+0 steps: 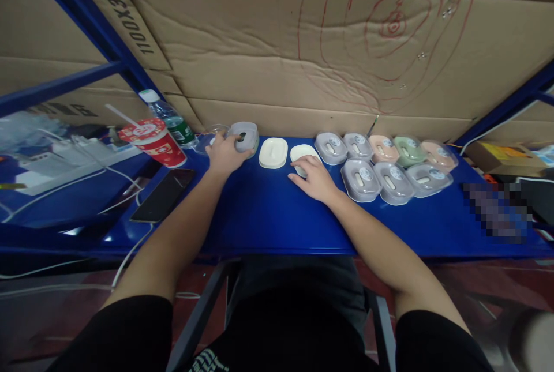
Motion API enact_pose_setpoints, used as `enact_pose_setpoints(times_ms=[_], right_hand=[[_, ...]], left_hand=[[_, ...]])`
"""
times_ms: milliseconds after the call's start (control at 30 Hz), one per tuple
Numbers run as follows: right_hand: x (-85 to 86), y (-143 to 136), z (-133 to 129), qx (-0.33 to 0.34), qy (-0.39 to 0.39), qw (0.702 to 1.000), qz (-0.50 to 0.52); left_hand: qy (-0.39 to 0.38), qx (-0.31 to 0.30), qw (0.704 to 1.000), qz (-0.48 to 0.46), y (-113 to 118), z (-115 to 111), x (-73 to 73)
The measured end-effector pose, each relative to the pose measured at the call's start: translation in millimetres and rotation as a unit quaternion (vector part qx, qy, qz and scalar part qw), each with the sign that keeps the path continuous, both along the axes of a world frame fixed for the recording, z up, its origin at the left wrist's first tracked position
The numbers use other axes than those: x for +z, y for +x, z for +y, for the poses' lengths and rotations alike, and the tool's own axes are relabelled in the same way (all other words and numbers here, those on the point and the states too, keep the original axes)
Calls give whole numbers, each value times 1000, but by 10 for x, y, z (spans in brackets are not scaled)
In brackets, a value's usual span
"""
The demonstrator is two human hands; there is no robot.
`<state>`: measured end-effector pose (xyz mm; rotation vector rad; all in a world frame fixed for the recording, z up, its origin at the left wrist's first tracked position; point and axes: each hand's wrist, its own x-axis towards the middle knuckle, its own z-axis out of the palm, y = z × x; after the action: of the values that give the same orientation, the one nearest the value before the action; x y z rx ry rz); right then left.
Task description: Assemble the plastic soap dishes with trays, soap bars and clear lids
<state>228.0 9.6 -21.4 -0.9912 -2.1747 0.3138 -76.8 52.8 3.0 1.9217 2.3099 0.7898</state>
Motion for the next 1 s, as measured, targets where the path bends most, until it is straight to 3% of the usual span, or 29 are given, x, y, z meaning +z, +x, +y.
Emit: enact_pose_setpoints(times_ms=[300,600,667,767,900,1000], right_hand=[[-100,59,73,-53,-15,995,-79],[-219,106,126,-108,-43,984,-136],[-219,113,130,-115,-42,982,-140],[-200,121,143,-119,-37,982,-140],[-167,119,179,-117,-30,987,-104],[-139,68,185,-138,-26,990,-12]], left_hand=[[-5,15,1000,15,36,-40,38],[46,10,997,57,61,-67,42],[72,-40,995,55,123,-93,70],[48,-180,982,30,306,-172,85],[-26,-383,922,43,591,-318,-2],[-44,-434,898,51,712,-379,-84]])
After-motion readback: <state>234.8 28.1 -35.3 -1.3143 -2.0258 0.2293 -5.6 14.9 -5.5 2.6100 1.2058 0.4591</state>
